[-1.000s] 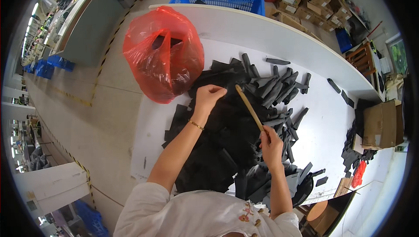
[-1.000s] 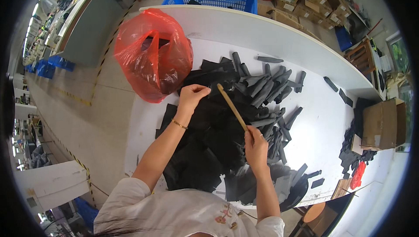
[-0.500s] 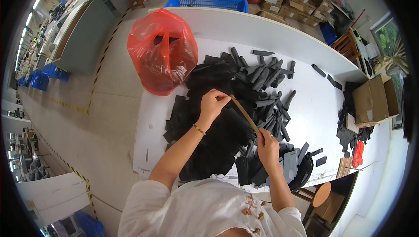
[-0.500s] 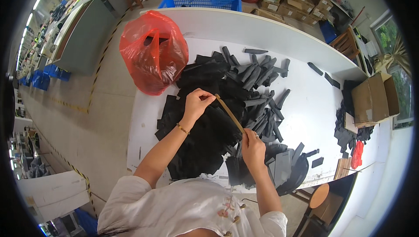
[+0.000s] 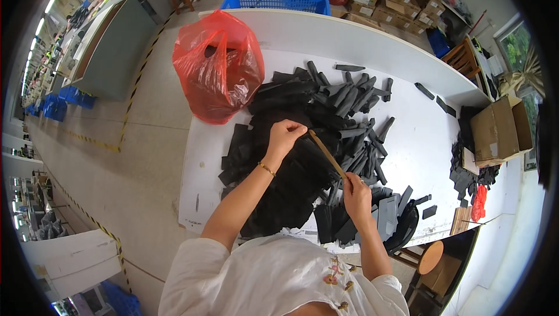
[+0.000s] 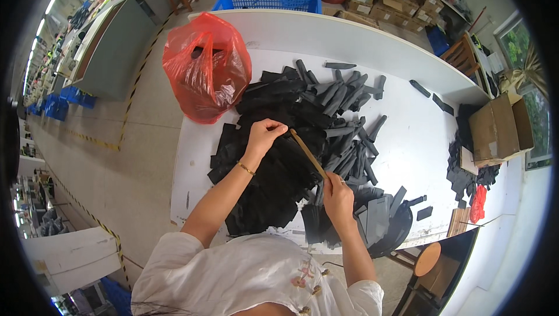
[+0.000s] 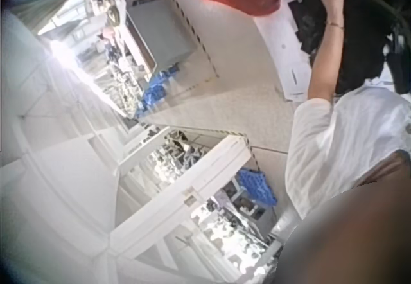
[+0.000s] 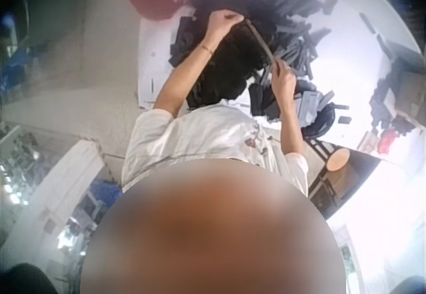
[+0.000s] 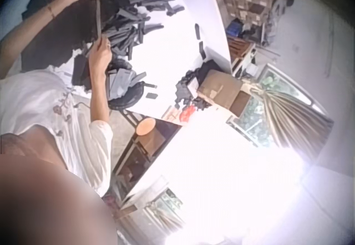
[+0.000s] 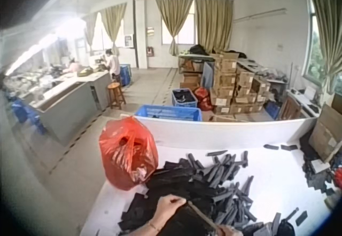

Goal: Measuring the length of black foam strips using a wooden ruler at a workbench in a factory setting.

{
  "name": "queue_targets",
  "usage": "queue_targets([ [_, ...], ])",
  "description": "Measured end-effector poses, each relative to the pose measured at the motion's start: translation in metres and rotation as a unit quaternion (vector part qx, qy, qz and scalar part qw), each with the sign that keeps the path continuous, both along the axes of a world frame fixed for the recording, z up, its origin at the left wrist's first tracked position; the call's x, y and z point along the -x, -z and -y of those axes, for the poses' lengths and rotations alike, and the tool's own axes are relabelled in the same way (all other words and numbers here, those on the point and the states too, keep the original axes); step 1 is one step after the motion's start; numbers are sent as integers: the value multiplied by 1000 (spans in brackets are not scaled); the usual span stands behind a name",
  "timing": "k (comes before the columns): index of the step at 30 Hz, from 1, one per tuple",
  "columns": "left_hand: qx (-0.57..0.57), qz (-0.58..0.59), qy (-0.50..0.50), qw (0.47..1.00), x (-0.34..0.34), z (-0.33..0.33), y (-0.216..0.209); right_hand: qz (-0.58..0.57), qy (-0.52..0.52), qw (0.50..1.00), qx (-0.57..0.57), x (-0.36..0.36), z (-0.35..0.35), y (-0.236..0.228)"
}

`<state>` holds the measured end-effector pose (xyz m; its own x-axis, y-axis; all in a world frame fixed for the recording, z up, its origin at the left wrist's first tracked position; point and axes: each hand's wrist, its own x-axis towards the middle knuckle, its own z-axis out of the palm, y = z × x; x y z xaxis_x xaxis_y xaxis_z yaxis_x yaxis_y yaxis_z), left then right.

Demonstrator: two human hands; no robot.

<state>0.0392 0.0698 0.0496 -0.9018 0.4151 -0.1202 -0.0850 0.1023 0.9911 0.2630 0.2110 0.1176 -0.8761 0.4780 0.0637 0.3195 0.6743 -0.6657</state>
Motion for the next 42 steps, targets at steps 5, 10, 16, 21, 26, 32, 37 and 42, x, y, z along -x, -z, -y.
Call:
queue_targets([
  [5, 100, -250, 30, 963, -43, -11, -18, 37, 21, 998, 45, 16, 7, 9],
  [10, -29, -237, 0, 971, -94, -1, -33, -81, 9, 991, 105, 42, 23, 30],
  [16, -377, 348, -58, 857, -72, 24, -22, -124, -70, 985, 94, 49, 71, 37],
  [21, -381, 342, -169, 842, -68, 23, -42, -65, 27, 985, 156, 46, 105, 27],
  [26, -333, 307, -201, 868, -45, 32, -40, -5, -9, 988, 155, 8, 113, 38],
  [32, -366, 210, -190, 887, 16, 67, -51, 42, -65, 985, 157, -88, 113, 60],
  [37, -380, 254, -181, 871, 9, 49, -59, 9, -62, 992, 106, -53, 82, 14],
  [42, -331, 321, -248, 852, -27, 20, -63, -181, -3, 945, 274, 57, 86, -8],
])
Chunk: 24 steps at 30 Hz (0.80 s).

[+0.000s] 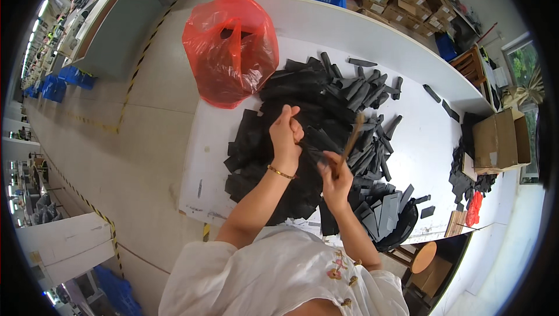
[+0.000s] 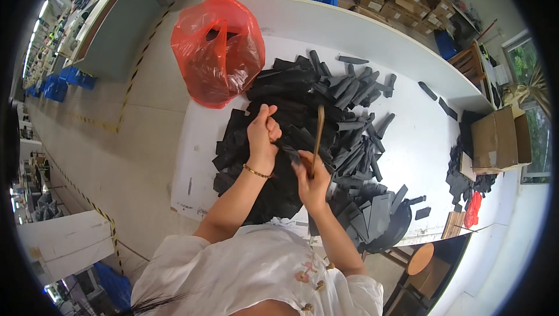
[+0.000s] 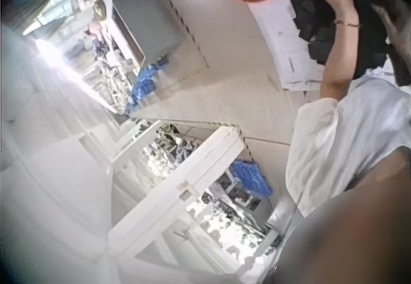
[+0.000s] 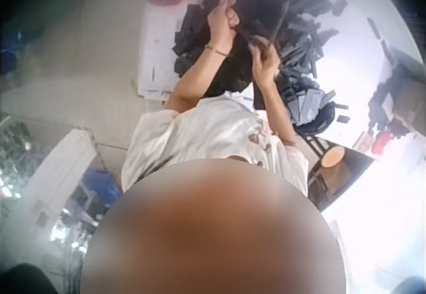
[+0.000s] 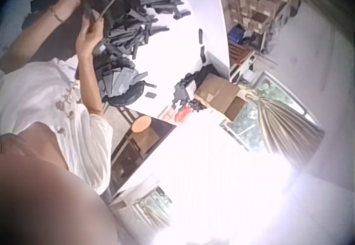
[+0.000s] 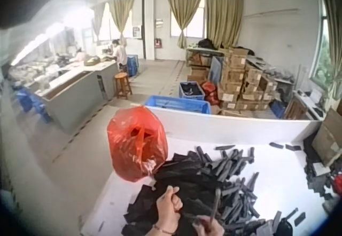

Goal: Measuring the length of black foam strips using a wooden ruler at a workbench in a factory setting.

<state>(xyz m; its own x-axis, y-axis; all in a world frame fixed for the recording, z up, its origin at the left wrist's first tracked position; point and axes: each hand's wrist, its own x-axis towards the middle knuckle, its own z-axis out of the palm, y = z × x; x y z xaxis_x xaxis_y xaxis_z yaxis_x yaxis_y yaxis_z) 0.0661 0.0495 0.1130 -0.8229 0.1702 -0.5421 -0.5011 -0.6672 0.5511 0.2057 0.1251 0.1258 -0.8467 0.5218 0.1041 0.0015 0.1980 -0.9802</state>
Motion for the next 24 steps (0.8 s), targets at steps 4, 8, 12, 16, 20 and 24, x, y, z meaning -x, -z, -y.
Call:
queue_targets([
  [4, 105, -207, 107, 967, -9, -4, 22, -37, 24, 999, 30, 28, -17, -4],
  [8, 35, -267, 467, 842, -28, 4, -11, -24, 5, 983, -181, 35, -48, 1],
  [12, 64, -237, 462, 852, -40, -8, 7, -71, 104, 978, -167, 56, -68, -7],
  [16, -8, -216, 437, 873, -53, -22, -3, -75, 271, 959, 46, 98, -101, -9],
  [20, 120, -229, 409, 875, -26, -6, 20, -65, 310, 946, 65, 130, -224, 0],
  [24, 528, -467, 190, 683, 105, -8, 78, 82, 281, 933, -208, 132, -264, 48],
])
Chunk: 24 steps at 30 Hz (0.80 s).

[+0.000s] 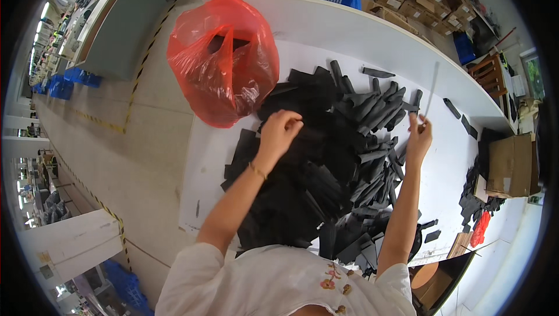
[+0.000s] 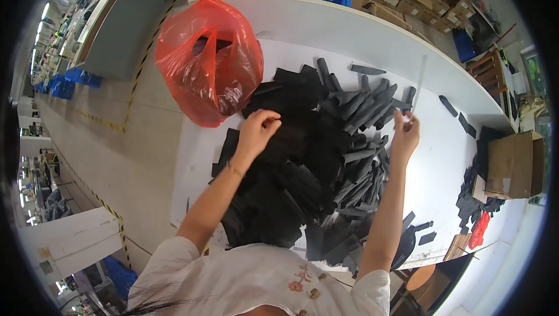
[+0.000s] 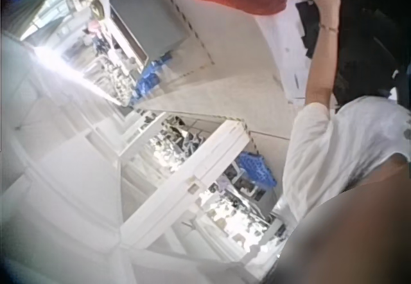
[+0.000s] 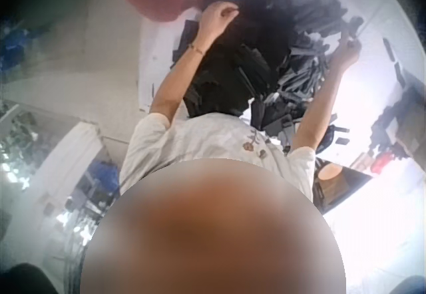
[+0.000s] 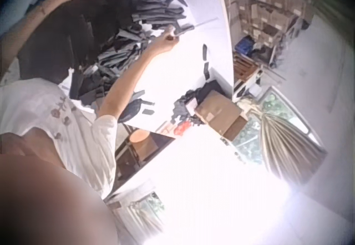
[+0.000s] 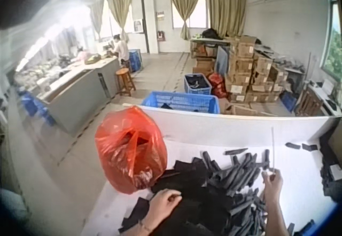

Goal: Measuring the length of black foam strips using a wooden ruler at a workbench in a factory setting.

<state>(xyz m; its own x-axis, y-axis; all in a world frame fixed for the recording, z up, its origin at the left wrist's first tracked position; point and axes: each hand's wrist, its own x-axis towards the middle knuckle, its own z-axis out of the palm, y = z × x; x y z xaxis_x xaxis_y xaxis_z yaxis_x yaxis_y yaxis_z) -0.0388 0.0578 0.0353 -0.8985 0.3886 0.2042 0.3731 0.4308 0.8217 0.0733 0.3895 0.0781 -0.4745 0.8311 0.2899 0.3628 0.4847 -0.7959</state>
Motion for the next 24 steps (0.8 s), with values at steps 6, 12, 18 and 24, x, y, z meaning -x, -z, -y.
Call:
queue_targets([
  [6, 197, -118, 5, 973, 60, -18, 85, 72, -122, 982, 123, -42, 42, 50],
  [12, 105, -11, 26, 994, 59, -2, 50, 161, -242, 954, -74, -54, 69, 12],
  [18, 60, -27, 108, 992, 31, 11, -25, 145, -334, 879, -307, -55, 85, -34],
  [24, 23, -122, 159, 980, -3, 17, -55, 127, -372, 845, -364, -69, 114, -55],
])
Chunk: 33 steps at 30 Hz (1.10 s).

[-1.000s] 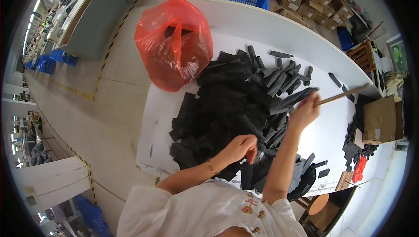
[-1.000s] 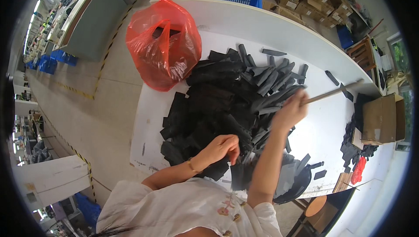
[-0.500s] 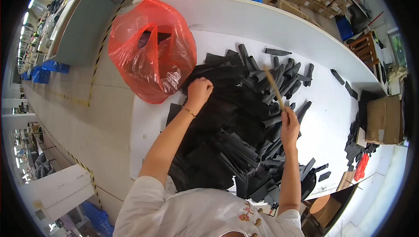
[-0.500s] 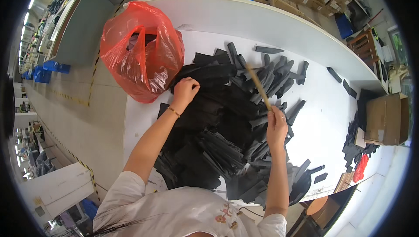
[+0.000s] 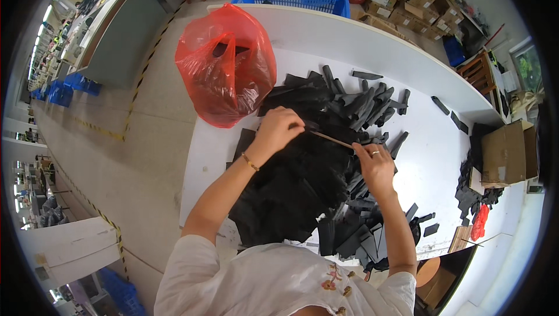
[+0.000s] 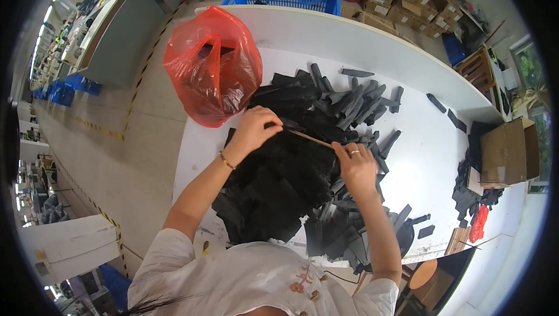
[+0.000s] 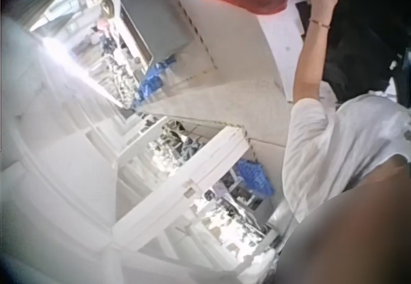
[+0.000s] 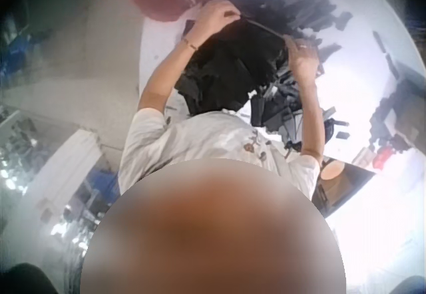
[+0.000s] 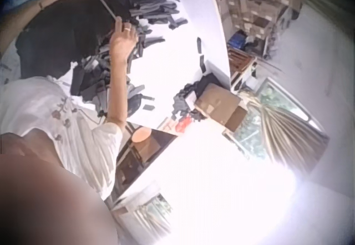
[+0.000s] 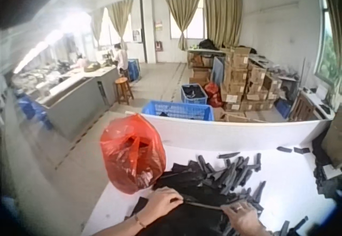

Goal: Measuring the length of black foam strips using a wooden ruler at a workbench in a factory setting.

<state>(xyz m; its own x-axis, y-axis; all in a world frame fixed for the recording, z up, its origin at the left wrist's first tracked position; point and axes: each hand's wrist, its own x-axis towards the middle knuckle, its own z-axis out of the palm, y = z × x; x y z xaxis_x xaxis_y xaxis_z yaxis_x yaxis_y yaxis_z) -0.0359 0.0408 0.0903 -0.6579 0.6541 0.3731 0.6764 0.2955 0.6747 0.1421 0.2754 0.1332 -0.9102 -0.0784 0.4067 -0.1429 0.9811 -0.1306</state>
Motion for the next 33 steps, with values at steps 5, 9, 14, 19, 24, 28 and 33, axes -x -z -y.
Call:
queue_targets([
  [5, -36, -121, 142, 982, -64, -16, -49, 70, 20, 951, 299, -9, 61, 19],
  [9, -413, 188, -169, 875, -88, 20, -27, 173, 65, 823, 537, -33, 94, 38],
  [14, -523, 660, -62, 536, -130, 5, 19, 30, 84, 878, 471, -39, 158, 48],
  [19, -518, 653, -139, 534, -125, 9, 3, -3, 153, 899, 410, -50, 191, 41],
  [24, -480, 624, -212, 580, -99, 20, -10, 88, 156, 897, 404, -92, 183, 62],
  [28, -477, 603, -173, 616, -90, 31, -15, 205, 186, 839, 468, -137, 172, 42],
  [33, -452, 650, -201, 576, -98, 22, -9, 192, 177, 872, 414, -186, 149, 37],
])
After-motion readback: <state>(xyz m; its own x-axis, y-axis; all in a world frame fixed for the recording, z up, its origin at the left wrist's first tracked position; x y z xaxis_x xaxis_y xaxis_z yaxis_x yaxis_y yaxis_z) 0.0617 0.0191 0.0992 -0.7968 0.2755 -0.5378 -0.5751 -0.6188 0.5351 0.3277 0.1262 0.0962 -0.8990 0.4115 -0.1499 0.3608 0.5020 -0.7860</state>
